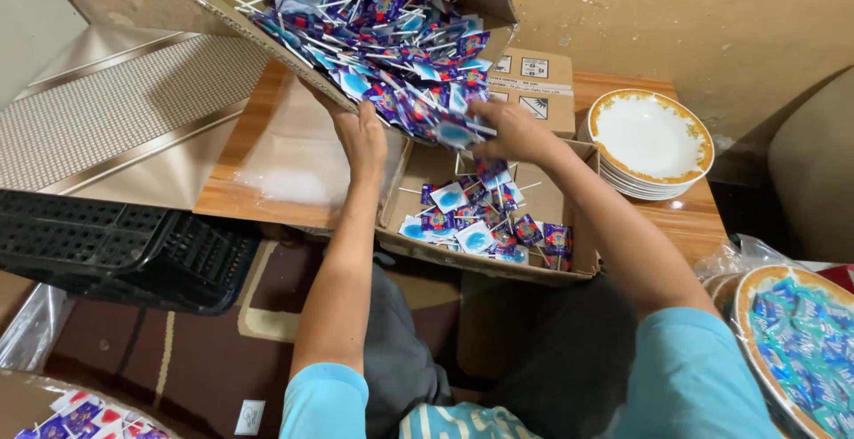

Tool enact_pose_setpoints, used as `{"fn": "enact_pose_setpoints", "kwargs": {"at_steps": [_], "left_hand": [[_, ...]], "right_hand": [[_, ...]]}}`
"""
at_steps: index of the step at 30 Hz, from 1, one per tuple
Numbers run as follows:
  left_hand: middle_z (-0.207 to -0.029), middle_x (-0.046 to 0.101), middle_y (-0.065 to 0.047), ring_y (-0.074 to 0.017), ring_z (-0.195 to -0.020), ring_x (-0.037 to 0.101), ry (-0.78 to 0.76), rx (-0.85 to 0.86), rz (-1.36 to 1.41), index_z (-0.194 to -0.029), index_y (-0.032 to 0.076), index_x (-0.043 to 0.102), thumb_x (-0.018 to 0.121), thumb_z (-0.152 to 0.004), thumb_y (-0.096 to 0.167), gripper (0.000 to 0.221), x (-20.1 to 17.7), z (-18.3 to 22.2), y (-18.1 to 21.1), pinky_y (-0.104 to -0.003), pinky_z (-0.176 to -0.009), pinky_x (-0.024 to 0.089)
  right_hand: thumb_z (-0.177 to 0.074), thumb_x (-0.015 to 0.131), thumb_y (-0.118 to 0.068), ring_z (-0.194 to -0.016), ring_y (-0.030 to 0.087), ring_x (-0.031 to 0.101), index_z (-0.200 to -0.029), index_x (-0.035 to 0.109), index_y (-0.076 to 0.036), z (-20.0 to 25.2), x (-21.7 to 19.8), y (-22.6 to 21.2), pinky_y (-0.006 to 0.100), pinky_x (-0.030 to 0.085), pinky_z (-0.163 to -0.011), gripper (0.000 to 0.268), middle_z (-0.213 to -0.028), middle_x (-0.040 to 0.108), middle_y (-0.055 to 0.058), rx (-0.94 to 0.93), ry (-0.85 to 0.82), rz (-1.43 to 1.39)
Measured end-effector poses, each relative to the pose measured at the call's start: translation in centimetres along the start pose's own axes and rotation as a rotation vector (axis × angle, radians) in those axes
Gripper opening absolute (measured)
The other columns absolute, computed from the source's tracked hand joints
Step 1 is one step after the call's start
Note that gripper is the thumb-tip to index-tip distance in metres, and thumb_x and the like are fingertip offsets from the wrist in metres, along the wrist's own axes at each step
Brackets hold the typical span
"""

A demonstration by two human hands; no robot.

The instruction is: Arranging individually wrapped lollipops from a cardboard box onto a decorative plate in a circular pattern.

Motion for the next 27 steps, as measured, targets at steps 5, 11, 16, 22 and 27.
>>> {"fn": "enact_pose_setpoints", "kwargs": {"at_steps": [5,11,16,22,27], "left_hand": [[-0.166,0.021,-0.024,-0.0344,-0.155,0.027,-0.003,0.009,-0.036,-0.163,0.004,0.016,0.047,-0.088,0.002,0.082,-0.5,-0.3,-0.1,-0.049,-0.13,0.018],[-0.167,0.014,-0.03,-0.0392,-0.156,0.021,-0.047,-0.023,-0.046,-0.162,0.0,0.009,0.047,-0.087,0.003,0.084,-0.1,-0.2,1.5,-0.052,-0.129,0.014],[-0.167,0.009,-0.031,-0.0406,-0.156,0.017,-0.066,-0.036,-0.07,-0.163,0.0,0.004,0.046,-0.086,0.002,0.087,0.2,0.1,0.6,-0.052,-0.129,0.012],[-0.165,0.017,-0.033,-0.0437,-0.153,0.024,-0.083,-0.059,-0.077,-0.161,0.0,0.011,0.047,-0.089,0.007,0.08,-0.4,0.2,-0.1,-0.055,-0.127,0.017],[-0.166,0.018,-0.028,-0.0354,-0.154,0.024,-0.085,-0.014,-0.084,-0.162,0.003,0.013,0.048,-0.088,0.005,0.082,-0.6,-0.2,-0.4,-0.051,-0.128,0.017]], "right_hand": [[-0.076,0.081,-0.033,-0.11,0.053,0.065,-0.128,0.064,-0.009,2.9,3.5,1.5,0.063,0.051,-0.098,0.06,-0.114,0.068,0.033,0.041,-0.139,-0.003],[-0.082,0.08,-0.047,-0.112,0.039,0.07,-0.13,0.066,-0.018,1.9,-0.4,-0.9,0.051,0.053,-0.101,0.057,-0.115,0.073,0.02,0.149,-0.434,0.203],[-0.088,0.078,-0.046,-0.107,0.033,0.074,-0.124,0.074,-0.019,-1.2,-4.7,-3.4,0.048,0.057,-0.095,0.045,-0.108,0.078,0.014,0.145,-0.403,0.316],[-0.071,0.083,-0.067,-0.123,0.055,0.057,-0.13,0.067,-0.027,-7.4,-6.8,-4.0,0.059,0.046,-0.106,0.073,-0.131,0.057,0.032,0.066,0.035,0.034],[-0.04,0.078,-0.096,-0.149,0.054,0.027,-0.163,0.026,-0.035,-11.6,-3.9,-1.1,0.065,0.019,-0.121,0.147,-0.159,0.029,0.038,0.315,0.022,0.075]]}}
Point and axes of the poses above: each hand's wrist, its own z-axis away from the middle knuckle, its own x-axis out of the palm, y = z × x, the point moved 6 cm from there along -z, towards the middle knuckle
